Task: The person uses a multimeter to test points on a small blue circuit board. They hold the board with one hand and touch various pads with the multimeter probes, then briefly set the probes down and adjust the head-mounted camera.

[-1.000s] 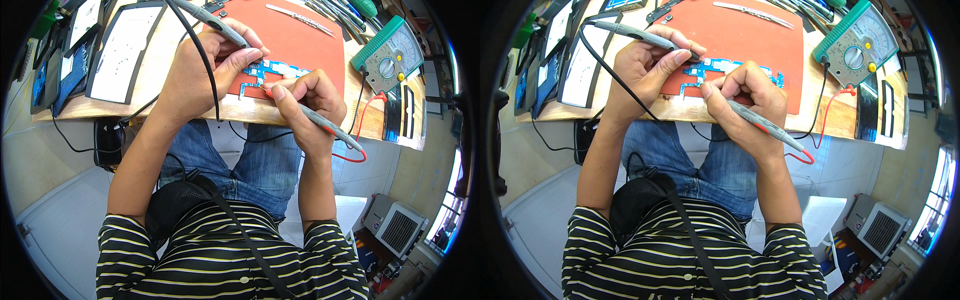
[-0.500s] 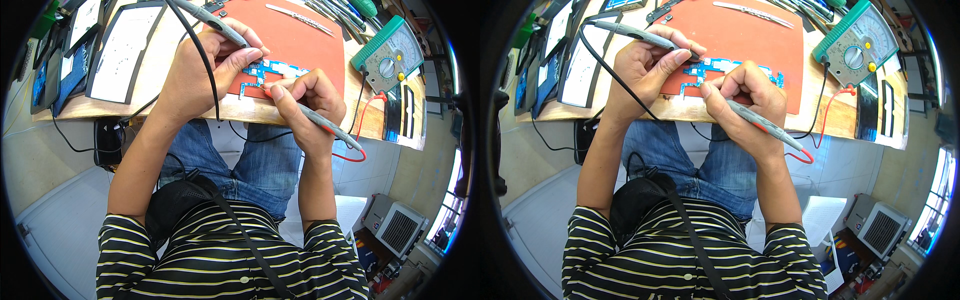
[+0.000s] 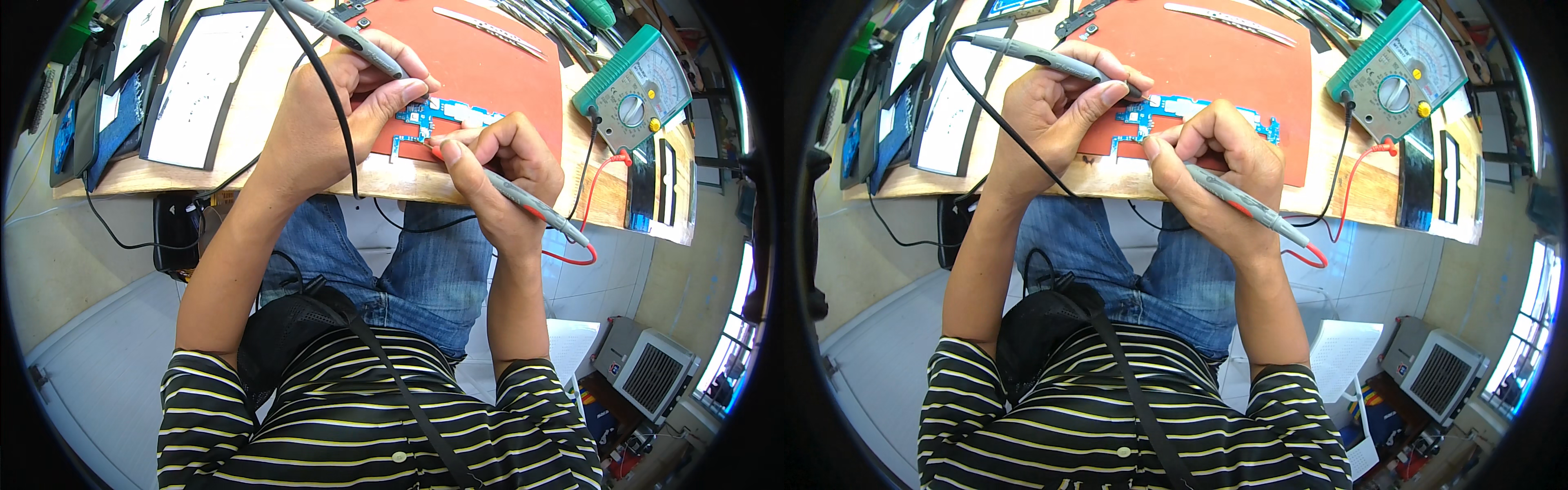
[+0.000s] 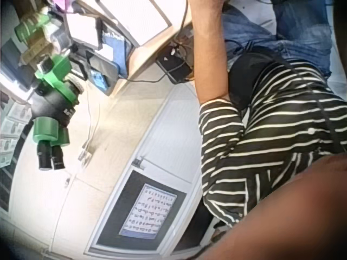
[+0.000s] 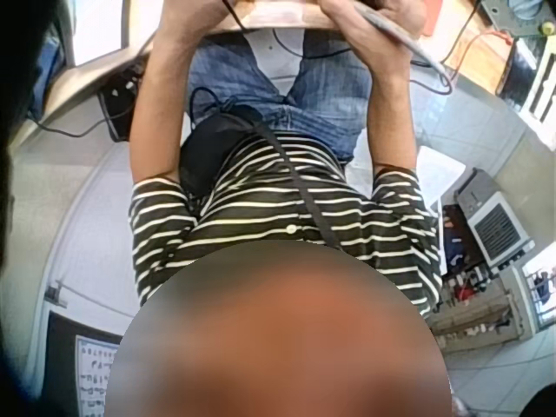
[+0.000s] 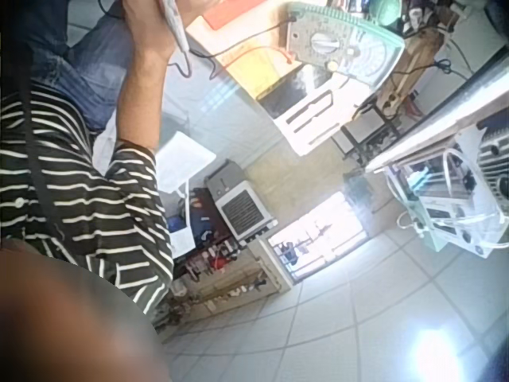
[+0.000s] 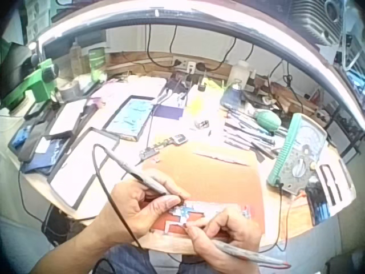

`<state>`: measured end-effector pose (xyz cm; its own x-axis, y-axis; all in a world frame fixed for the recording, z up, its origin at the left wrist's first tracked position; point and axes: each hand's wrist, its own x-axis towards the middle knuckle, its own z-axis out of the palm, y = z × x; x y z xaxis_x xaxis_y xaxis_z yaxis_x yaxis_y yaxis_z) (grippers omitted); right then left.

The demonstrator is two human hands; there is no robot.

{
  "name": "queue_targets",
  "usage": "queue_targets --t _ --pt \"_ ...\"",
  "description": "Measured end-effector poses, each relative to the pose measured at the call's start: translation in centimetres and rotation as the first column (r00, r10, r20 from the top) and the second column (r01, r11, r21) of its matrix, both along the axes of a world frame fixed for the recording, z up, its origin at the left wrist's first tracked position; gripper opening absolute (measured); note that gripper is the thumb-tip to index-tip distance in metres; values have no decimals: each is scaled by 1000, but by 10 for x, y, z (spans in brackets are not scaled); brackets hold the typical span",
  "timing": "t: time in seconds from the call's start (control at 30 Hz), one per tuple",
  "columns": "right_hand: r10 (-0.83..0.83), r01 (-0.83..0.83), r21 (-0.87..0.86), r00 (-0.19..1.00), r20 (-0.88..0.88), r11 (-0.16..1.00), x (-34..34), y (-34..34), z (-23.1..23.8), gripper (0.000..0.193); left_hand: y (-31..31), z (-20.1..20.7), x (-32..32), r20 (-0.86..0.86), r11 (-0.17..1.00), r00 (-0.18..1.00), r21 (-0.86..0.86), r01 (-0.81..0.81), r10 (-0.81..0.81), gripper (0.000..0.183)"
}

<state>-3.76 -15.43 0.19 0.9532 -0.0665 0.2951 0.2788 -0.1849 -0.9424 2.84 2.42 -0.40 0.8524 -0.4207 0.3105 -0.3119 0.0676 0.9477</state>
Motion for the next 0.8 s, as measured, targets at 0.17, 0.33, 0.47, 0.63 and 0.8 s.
queue_targets --t 0.17,0.33,0.47,0.63,0.8 --pt "5 -5 7 1000 0 1000 0 0 -1 25 0 -1 0 -1 1000 1000 -11 0 0 12" --pt "51 -53 -40 997 -61 998 -3 -3 3 21 -1 0 0 0 1000 1000 -17 -1 1 11" --pt "1 -2 19 1000 12 1000 1 1 -1 25 -1 0 0 -13 1000 1000 -18 0 -1 11" --pt "65 -67 -26 996 -68 997 -3 -4 3 21 -1 1 0 -8 1000 1000 -20 3 -3 11" --pt "24 -24 6 1000 -8 1000 0 -1 0 24 0 1 0 -1 1000 1000 -4 3 -3 11"
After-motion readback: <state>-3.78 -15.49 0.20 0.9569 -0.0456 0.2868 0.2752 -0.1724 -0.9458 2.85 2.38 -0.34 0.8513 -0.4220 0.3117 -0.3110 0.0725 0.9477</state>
